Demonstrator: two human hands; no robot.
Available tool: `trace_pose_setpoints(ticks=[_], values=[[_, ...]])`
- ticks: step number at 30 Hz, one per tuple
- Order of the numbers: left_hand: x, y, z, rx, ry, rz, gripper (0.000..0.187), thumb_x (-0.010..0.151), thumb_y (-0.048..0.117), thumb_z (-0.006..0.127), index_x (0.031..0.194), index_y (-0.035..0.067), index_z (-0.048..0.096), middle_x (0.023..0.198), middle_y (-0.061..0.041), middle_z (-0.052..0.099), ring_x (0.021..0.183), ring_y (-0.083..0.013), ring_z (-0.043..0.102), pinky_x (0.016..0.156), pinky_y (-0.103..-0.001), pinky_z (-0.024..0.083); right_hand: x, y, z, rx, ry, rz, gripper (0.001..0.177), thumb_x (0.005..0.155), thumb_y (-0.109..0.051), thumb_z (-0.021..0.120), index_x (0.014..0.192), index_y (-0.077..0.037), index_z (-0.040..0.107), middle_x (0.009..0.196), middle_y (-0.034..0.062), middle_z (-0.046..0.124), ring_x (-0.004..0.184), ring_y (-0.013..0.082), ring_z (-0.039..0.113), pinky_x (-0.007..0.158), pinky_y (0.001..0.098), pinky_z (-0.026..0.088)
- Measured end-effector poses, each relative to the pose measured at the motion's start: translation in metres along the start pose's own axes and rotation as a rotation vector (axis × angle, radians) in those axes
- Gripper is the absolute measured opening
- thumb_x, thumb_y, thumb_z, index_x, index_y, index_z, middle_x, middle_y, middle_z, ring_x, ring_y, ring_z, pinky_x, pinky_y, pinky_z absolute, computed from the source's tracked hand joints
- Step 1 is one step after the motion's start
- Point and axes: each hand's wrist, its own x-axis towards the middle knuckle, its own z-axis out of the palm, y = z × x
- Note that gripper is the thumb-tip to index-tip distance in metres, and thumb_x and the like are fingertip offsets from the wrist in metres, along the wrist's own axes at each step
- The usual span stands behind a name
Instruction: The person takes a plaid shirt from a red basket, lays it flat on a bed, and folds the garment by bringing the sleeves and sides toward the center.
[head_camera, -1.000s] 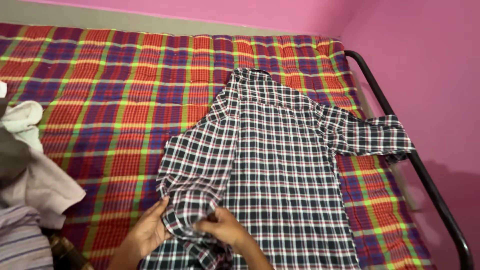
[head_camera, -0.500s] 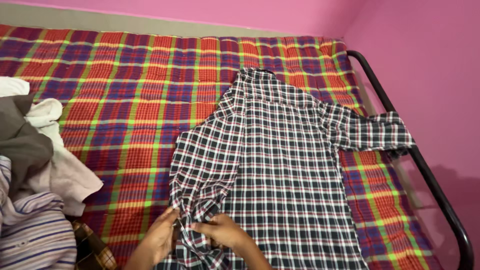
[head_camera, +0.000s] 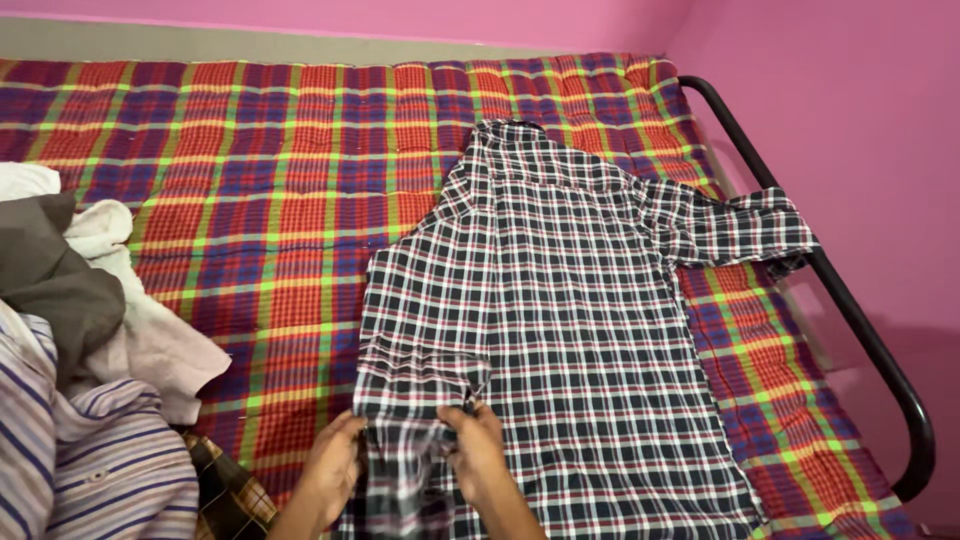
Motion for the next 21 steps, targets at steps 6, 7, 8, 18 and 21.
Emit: trace_pose_setpoints(ticks=[6, 7, 8, 18, 21], values=[[-0.032, 0.006, 0.007, 0.040, -0.060, -0.102, 0.079, 0.106, 0.040, 0.050, 0.165, 0.005, 0.010, 0.173, -0.016, 0.002, 0.161, -0.0210, 0.000, 0.127, -0.041, 0.012, -0.025, -0.001, -0.014, -0.304, -0.253, 0.039, 0.060, 0.086, -0.015, 0.085, 0.128, 0.005, 0.048, 0.119, 0.0193, 0.077, 0.122, 0.0242, 0.066, 0.101, 0.0381, 0.045], [-0.042, 0.004, 0.003, 0.031, -0.230, -0.078, 0.089, 0.098, 0.036, 0.066, 0.159, -0.006, 0.017, 0.168, -0.029, 0.011, 0.157, -0.0356, 0.012, 0.119, -0.047, 0.023, -0.030, -0.002, -0.015, -0.305, -0.254, 0.040, 0.060, 0.086, -0.015, 0.085, 0.128, 0.005, 0.048, 0.119, 0.0193, 0.077, 0.122, 0.0242, 0.066, 0.101, 0.0381, 0.045], [-0.050, 0.003, 0.001, 0.022, -0.400, -0.052, 0.099, 0.091, 0.033, 0.081, 0.154, -0.018, 0.024, 0.164, -0.042, 0.021, 0.152, -0.0499, 0.023, 0.111, -0.053, 0.033, -0.033, -0.005, -0.017, -0.354, -0.252, 0.150, 0.085, 0.082, -0.016, 0.085, 0.139, 0.009, 0.028, 0.122, 0.0207, 0.074, 0.126, 0.0283, 0.066, 0.103, 0.0441, 0.051], [0.015, -0.047, -0.055, 0.477, -0.012, -0.589, 0.097, 0.093, 0.050, 0.080, 0.161, 0.003, 0.028, 0.170, -0.023, 0.011, 0.160, -0.0404, 0.021, 0.123, -0.063, 0.043, 0.018, 0.040, -0.065, -0.866, -0.488, 0.318, 0.130, 0.089, -0.023, 0.101, 0.153, 0.026, -0.001, 0.116, 0.0195, 0.062, 0.114, 0.0225, 0.065, 0.106, 0.0435, 0.050], [0.029, -0.082, -0.083, 0.604, -0.120, -0.336, 0.086, 0.093, 0.055, 0.068, 0.154, -0.002, 0.049, 0.159, -0.027, 0.039, 0.148, -0.0370, 0.033, 0.118, -0.058, 0.041, 0.012, 0.047, -0.071, -0.636, -0.410, 0.315, 0.123, 0.076, -0.016, 0.094, 0.148, 0.029, 0.005, 0.094, 0.0141, 0.066, 0.089, 0.0224, 0.068, 0.103, 0.0410, 0.058]])
